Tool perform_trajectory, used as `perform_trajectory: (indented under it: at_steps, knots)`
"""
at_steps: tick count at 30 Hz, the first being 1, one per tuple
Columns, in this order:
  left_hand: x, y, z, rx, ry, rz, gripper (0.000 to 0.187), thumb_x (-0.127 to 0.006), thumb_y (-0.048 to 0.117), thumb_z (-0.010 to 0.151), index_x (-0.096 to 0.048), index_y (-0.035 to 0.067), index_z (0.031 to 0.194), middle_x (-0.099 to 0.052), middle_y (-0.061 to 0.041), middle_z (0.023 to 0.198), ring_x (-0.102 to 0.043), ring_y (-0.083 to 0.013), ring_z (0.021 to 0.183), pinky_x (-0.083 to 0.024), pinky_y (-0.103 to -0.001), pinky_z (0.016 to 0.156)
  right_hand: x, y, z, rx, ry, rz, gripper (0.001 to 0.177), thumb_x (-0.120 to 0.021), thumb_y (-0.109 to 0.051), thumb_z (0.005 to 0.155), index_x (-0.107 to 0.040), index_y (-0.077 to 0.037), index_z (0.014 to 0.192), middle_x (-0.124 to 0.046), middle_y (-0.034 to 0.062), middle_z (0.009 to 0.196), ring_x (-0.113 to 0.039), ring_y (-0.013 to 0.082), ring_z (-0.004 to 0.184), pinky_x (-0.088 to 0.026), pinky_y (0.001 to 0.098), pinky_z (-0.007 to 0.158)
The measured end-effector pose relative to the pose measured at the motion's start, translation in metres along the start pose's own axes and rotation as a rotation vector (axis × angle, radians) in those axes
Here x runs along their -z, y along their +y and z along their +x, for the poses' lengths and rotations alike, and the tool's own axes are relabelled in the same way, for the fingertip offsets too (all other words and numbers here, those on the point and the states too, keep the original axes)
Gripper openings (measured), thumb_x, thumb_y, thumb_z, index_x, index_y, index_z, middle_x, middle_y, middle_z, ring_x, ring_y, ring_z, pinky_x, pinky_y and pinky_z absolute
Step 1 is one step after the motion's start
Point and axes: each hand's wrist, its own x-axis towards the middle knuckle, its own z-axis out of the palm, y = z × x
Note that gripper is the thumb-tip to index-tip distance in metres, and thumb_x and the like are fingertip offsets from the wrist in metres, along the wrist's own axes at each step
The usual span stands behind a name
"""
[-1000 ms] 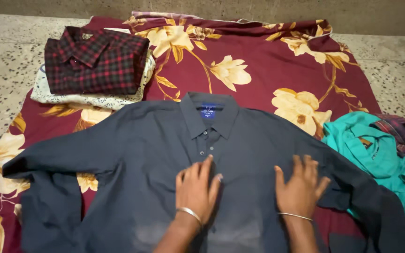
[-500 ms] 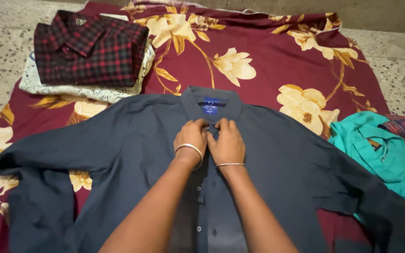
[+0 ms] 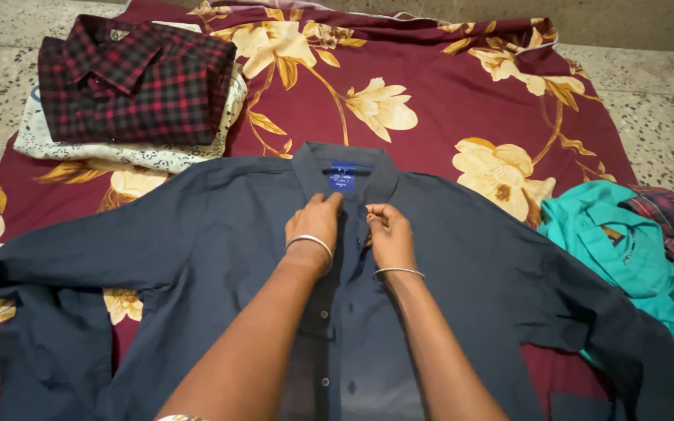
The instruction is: The person lays a dark blue long-sleeved shirt flat on a floral patterned surface. They proceed to button the shirt starting from the collar and working their way down to the bottom, smoothing the fabric with their hands as they go.
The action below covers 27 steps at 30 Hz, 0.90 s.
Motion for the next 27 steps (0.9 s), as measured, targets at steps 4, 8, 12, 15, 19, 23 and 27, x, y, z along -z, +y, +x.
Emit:
perform_trajectory:
  at_steps: [4, 8, 12, 15, 19, 23, 27]
  knots:
    - [-0.01, 0.003, 0.011, 0.057, 0.071, -0.11, 0.014, -0.063, 0.013, 0.092, -0.063, 0.008, 0.106, -0.068, -0.017, 0.11, -0.067, -0.0412, 0.103, -0.053, -0.051, 0.086, -0.002, 0.014, 0.012, 0.148, -0.036, 0.052, 0.011, -0.059, -0.003, 0.097, -0.067, -0.003, 0.104, -0.061, -0.0018, 0.081, -0.05, 0.0051, 0.071, -0.043, 0.0224, 0.064]
    - [-0.016, 0.006, 0.013, 0.104, 0.191, -0.322, 0.009, -0.07, 0.007, 0.087, -0.068, 0.006, 0.095, -0.07, -0.018, 0.105, -0.065, -0.0407, 0.104, -0.052, -0.05, 0.089, -0.006, 0.009, 0.01, 0.201, -0.058, -0.046, 0.01, -0.055, 0.001, 0.096, -0.064, -0.003, 0.1, -0.059, -0.0002, 0.077, -0.051, 0.0074, 0.07, -0.043, 0.0241, 0.063]
    - [-0.028, -0.001, 0.013, 0.132, 0.219, -0.492, 0.006, -0.071, 0.001, 0.082, -0.073, 0.002, 0.087, -0.074, -0.018, 0.092, -0.072, -0.0314, 0.085, -0.057, -0.042, 0.077, -0.01, -0.008, -0.007, 0.059, -0.053, -0.122, 0.009, -0.054, -0.002, 0.097, -0.062, -0.005, 0.102, -0.058, 0.0046, 0.072, -0.053, 0.0126, 0.061, -0.045, 0.0298, 0.058]
    - [-0.044, -0.014, 0.011, 0.246, 0.078, -0.828, 0.006, -0.071, 0.0, 0.085, -0.073, -0.001, 0.091, -0.077, -0.014, 0.082, -0.075, -0.0171, 0.069, -0.06, -0.031, 0.065, -0.01, -0.01, -0.013, 0.11, -0.07, -0.001, 0.013, -0.056, -0.002, 0.094, -0.064, -0.005, 0.103, -0.064, -0.0012, 0.082, -0.057, 0.0065, 0.069, -0.052, 0.0274, 0.06]
    - [-0.059, -0.035, 0.006, 0.239, 0.01, -1.131, 0.009, -0.073, 0.002, 0.086, -0.075, -0.003, 0.094, -0.076, -0.009, 0.081, -0.07, -0.0106, 0.065, -0.056, -0.024, 0.057, -0.017, -0.006, -0.018, 0.196, -0.026, 0.008, 0.005, -0.065, -0.006, 0.094, -0.065, -0.002, 0.096, -0.069, -0.0003, 0.079, -0.065, 0.0061, 0.069, -0.053, 0.0238, 0.065]
    - [-0.058, -0.04, 0.006, 0.284, -0.042, -1.197, 0.011, -0.073, 0.001, 0.087, -0.074, -0.003, 0.097, -0.076, -0.008, 0.081, -0.07, -0.0115, 0.064, -0.055, -0.023, 0.056, -0.021, 0.001, -0.017, 0.17, 0.055, -0.05, 0.011, -0.076, -0.008, 0.089, -0.067, -0.002, 0.09, -0.065, -0.0006, 0.072, -0.055, 0.005, 0.063, -0.047, 0.0237, 0.058]
    - [-0.05, -0.039, 0.002, 0.275, -0.052, -1.208, 0.015, -0.074, 0.002, 0.087, -0.076, -0.005, 0.1, -0.076, -0.008, 0.082, -0.068, -0.01, 0.061, -0.054, -0.023, 0.054, -0.014, 0.01, -0.013, 0.203, 0.022, -0.084, 0.01, -0.075, -0.005, 0.089, -0.066, -0.001, 0.091, -0.057, -0.0023, 0.07, -0.045, 0.0039, 0.062, -0.041, 0.0225, 0.055]
